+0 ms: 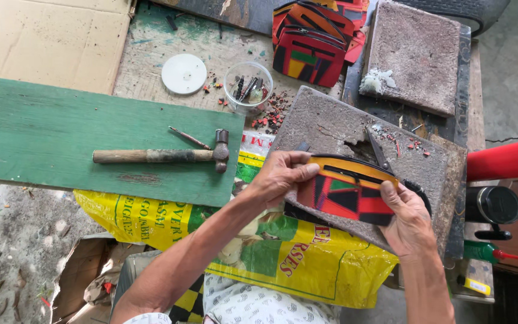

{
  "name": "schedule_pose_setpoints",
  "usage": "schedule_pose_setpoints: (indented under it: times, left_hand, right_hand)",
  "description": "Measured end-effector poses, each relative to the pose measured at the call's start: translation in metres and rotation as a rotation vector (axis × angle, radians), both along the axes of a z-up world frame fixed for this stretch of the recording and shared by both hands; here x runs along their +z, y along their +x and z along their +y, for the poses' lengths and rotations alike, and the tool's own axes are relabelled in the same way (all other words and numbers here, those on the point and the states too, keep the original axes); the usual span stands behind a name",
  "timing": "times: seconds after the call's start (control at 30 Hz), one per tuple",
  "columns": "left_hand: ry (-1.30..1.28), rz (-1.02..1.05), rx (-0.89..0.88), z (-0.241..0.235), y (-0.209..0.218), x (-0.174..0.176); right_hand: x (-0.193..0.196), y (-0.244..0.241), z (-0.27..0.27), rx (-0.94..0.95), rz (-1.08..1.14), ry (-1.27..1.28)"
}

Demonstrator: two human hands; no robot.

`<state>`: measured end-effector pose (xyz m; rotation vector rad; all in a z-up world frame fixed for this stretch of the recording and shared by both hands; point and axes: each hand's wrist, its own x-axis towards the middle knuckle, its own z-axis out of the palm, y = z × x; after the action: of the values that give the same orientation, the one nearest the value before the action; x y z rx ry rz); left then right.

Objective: The person trims excess material from a colorful pouch using shears, then uses a hammer and nail punch to create holes along the pouch edge. They repeatedly hammer the punch to form a series of holes around the perimeter.

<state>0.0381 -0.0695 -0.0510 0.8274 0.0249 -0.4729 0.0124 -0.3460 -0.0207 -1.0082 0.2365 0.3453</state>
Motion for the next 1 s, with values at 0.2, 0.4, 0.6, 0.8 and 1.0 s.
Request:
schedule_pose_setpoints:
  times: [0.2,0.4,0.6,0.8,1.0]
  left_hand:
    - [0.05,0.017,0.034,0.016,0.006,-0.009]
    - [-0.124,0.128,-0.076,0.033,0.017,0.003]
    - [-0.308,0.222,-0.153,0.037,0.024,0.007]
    - [-0.255,0.213,-0.129,0.035,0.023,0.003]
    - [-0.22,0.222,-0.13,0.038,0.021,0.002]
  right_hand:
    - [0.0,0.009,-0.009,0.082,0.011,-0.036]
    - [0.002,0.023,-0.004,0.056,-0.021,-0.014]
    - [0.011,0.025,-0.001,0.092,-0.017,-0.005]
    - [0.015,0.018,0.008,0.019,-0.121,-0.11]
    - [0.011,0.016,0.015,-0.011,-0.297,-0.266]
